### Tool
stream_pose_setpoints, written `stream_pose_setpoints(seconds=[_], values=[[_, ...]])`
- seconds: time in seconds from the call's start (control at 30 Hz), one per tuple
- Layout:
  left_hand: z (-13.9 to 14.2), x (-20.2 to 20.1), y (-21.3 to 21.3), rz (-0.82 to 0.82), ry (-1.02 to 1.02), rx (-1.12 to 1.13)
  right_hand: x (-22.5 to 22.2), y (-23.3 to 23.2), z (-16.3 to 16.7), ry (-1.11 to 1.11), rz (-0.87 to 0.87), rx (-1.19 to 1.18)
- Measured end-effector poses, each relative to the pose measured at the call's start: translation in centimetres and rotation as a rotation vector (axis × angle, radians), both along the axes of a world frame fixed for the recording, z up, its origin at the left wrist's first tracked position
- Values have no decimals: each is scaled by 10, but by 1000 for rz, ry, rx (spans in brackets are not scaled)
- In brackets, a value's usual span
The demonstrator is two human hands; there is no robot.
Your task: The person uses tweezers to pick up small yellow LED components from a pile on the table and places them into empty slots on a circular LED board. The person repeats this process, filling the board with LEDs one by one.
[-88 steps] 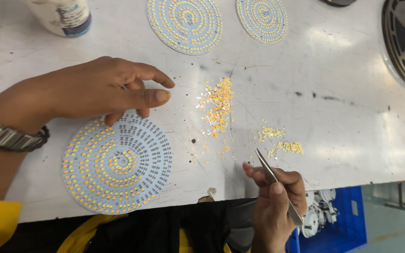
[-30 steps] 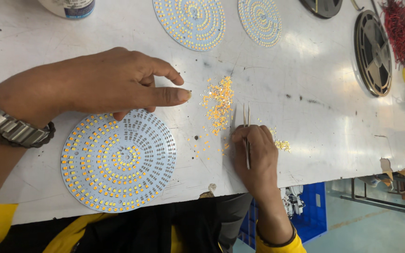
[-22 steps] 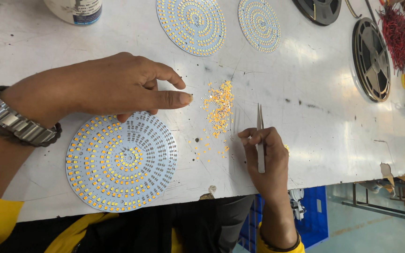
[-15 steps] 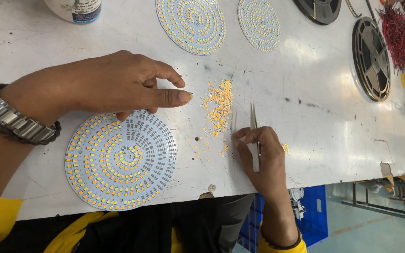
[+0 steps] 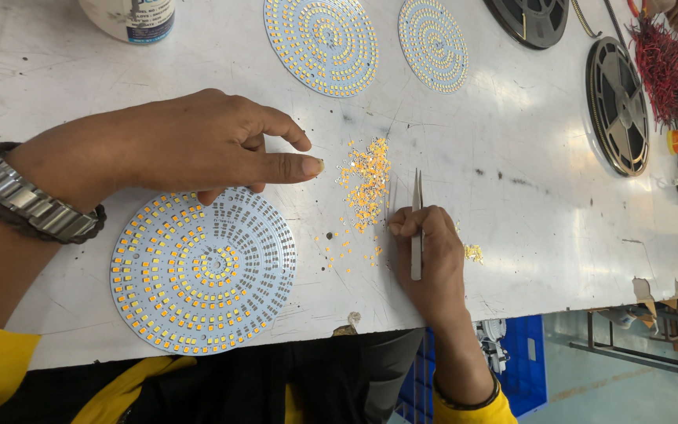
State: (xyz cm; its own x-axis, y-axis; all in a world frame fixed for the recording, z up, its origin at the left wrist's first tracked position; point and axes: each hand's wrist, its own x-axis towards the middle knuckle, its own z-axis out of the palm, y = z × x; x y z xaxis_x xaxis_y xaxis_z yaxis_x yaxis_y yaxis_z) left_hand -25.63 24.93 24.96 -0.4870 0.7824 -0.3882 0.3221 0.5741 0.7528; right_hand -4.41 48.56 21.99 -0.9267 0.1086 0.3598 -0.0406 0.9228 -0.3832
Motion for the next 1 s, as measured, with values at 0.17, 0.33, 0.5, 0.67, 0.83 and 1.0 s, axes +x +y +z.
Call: stream_pose_setpoints(seconds=[0.17,0.33,0.5,0.67,0.83,1.0], values=[[2,0,0,-2,-6,-7,3,8,2,0,-7,-78],[5,2,0,-2,5,-41,7,6,8,-43,-80,-92],[6,2,0,8,-4,-29,1,7,14,-34,32,51],[5,2,1,5,-7,-29,-4,3,12,-2,88,208],[5,1,0,12,-3,-5,-4,-2,6,17,42,329],[7,2,0,11,0,-36,-7,8,6,21,-14,306]])
